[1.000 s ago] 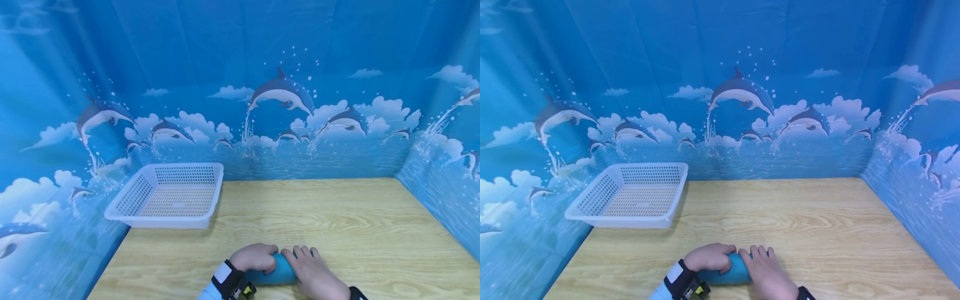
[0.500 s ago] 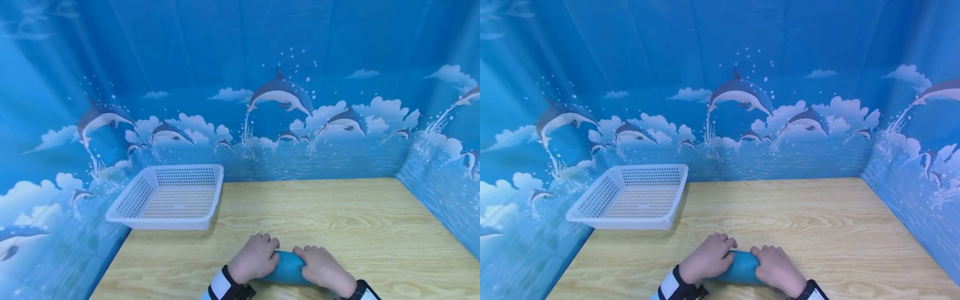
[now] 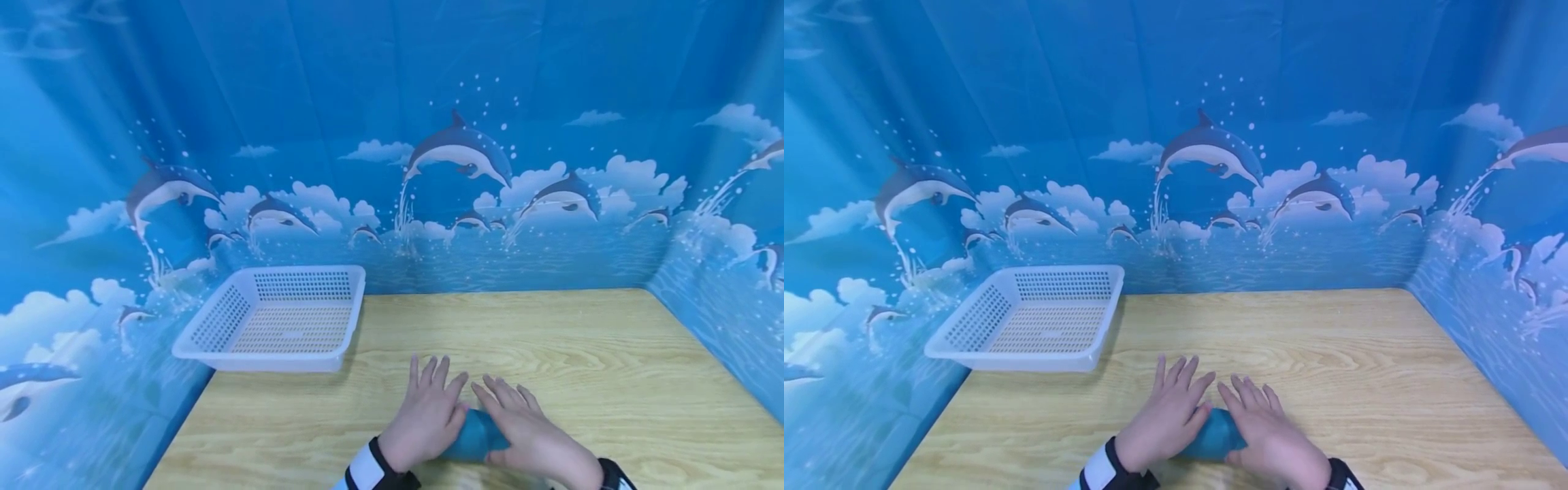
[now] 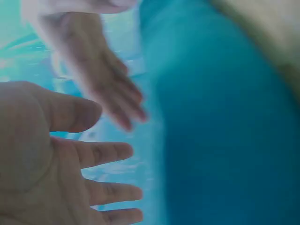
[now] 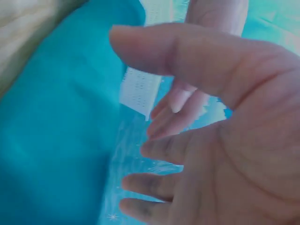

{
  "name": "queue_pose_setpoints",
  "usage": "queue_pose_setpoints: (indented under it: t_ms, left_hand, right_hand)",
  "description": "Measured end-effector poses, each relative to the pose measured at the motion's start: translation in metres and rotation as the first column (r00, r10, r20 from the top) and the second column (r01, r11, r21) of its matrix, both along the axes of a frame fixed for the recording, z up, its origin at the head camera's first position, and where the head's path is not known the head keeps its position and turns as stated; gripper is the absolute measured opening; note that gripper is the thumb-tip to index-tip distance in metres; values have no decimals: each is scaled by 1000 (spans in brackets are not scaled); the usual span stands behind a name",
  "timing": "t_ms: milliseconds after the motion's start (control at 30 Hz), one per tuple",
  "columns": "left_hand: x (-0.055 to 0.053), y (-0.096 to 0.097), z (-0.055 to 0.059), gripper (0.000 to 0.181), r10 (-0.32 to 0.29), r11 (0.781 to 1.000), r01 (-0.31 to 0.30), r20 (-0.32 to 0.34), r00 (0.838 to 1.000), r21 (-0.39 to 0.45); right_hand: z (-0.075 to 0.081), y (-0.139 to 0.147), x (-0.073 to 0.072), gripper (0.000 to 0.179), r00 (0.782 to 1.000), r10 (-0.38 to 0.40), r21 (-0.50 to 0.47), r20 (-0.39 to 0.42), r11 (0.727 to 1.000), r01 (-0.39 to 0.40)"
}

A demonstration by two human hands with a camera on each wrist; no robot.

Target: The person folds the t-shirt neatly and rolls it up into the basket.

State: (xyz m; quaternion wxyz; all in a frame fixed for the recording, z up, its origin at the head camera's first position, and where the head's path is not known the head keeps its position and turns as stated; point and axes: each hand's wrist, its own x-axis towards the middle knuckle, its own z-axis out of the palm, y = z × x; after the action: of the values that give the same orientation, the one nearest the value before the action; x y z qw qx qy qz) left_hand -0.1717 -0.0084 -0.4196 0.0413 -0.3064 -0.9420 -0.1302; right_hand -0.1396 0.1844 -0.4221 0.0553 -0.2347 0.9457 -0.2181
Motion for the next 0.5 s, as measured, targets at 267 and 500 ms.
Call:
queue_pose_setpoints:
  t_ms: [267,500]
  left_hand:
    - [-12,5,-40,51,74,996,-67,141,987,-52]
    - [-27,-3,-38,58,72,995,-89,344,936,36]
  right_hand:
    - [-15,7,-13,109,968,1,-25,251,1000,5]
    - [-25,28,-34,101,911,112,-143,398,988,-59]
